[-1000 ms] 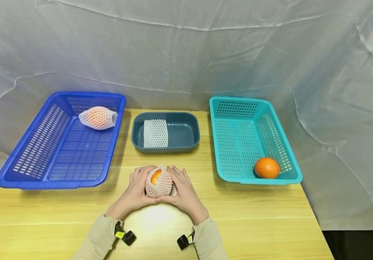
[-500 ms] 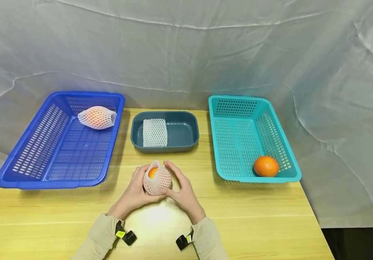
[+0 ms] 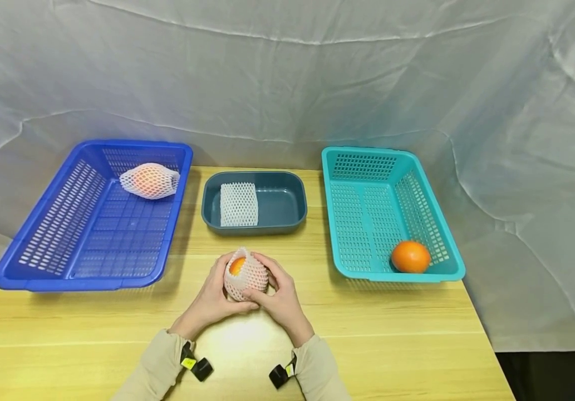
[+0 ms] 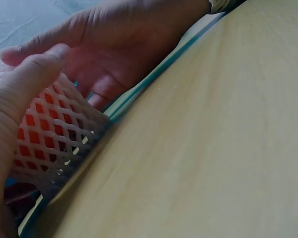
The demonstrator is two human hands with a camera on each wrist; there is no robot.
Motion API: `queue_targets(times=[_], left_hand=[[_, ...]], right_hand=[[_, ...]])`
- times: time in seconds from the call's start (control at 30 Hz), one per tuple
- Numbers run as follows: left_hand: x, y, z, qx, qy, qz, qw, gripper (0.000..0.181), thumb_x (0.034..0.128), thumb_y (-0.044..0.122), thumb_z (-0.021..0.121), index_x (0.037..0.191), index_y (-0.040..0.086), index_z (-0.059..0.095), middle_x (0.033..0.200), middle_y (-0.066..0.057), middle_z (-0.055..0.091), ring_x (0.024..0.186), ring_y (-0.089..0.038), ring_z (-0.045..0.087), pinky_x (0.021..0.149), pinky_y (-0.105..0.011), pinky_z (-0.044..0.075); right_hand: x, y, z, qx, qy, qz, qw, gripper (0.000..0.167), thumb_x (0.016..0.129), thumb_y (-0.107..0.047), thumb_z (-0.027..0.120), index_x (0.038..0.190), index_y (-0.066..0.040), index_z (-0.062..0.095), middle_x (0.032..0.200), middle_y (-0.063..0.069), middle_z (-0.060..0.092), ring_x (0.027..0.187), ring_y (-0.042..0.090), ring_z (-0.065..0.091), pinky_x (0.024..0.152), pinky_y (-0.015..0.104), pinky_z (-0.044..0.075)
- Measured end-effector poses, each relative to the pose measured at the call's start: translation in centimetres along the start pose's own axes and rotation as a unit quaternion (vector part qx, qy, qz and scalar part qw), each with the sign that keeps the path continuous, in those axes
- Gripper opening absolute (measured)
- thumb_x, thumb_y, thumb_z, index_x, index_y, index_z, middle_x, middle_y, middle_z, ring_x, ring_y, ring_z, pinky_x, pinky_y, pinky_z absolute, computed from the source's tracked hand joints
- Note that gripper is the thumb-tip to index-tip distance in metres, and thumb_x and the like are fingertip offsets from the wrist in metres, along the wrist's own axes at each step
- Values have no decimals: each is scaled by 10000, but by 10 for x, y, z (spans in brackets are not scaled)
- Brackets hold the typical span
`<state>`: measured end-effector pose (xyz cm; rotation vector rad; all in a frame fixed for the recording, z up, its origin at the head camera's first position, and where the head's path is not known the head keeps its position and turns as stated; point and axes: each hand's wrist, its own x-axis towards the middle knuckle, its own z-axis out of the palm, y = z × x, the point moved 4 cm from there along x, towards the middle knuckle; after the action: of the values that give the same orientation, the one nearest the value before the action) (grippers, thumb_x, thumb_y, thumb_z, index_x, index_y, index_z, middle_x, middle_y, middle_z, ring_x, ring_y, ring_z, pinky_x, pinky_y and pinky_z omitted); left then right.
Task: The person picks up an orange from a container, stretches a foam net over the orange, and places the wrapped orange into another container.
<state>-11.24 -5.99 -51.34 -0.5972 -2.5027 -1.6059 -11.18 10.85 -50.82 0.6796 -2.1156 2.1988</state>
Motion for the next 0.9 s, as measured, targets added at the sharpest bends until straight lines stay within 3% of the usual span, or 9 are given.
queue_targets(times=[0.3,0.53,0.67,0.77,0.9], left_hand=[[2,6,0,-641,-320,268,9971,954,735,347,888,1494,232,321,1461,-18,410,1278,-227,450,1068,-525,386],[1,5,2,-375,-486,221,9979,916,750,362,870,1483,194,347,1482,-43,391,1307,-220,412,1093,-509,366],[2,5,3,-243,-474,292,9982,927,747,348,878,1483,184,340,1468,-49,407,1292,-221,425,1086,-499,379],[2,5,3,-166,-456,382,9981,936,740,343,884,1480,171,338,1459,-53,415,1289,-220,427,1093,-485,376],[2,5,4,-157,-434,391,9982,934,733,334,889,1471,171,340,1435,-47,430,1277,-212,431,1087,-477,384]], right_hand=[[0,-2,3,-315,-170,-9,9994,726,792,119,753,1438,3,443,1449,199,468,1296,223,491,1074,309,413],[-1,-3,1,-443,-353,-516,9971,574,904,51,627,1445,12,437,1476,187,455,1363,274,427,1132,353,342],[-1,-2,1,-557,-348,-462,9968,563,942,18,604,1474,-9,422,1497,160,446,1376,259,418,1132,341,338],[0,-5,2,-600,-294,-323,9972,579,922,77,609,1469,9,429,1500,173,442,1388,236,406,1135,315,329],[1,-21,5,-636,-295,-314,9970,563,902,114,616,1435,74,440,1479,235,443,1388,240,406,1134,307,326]])
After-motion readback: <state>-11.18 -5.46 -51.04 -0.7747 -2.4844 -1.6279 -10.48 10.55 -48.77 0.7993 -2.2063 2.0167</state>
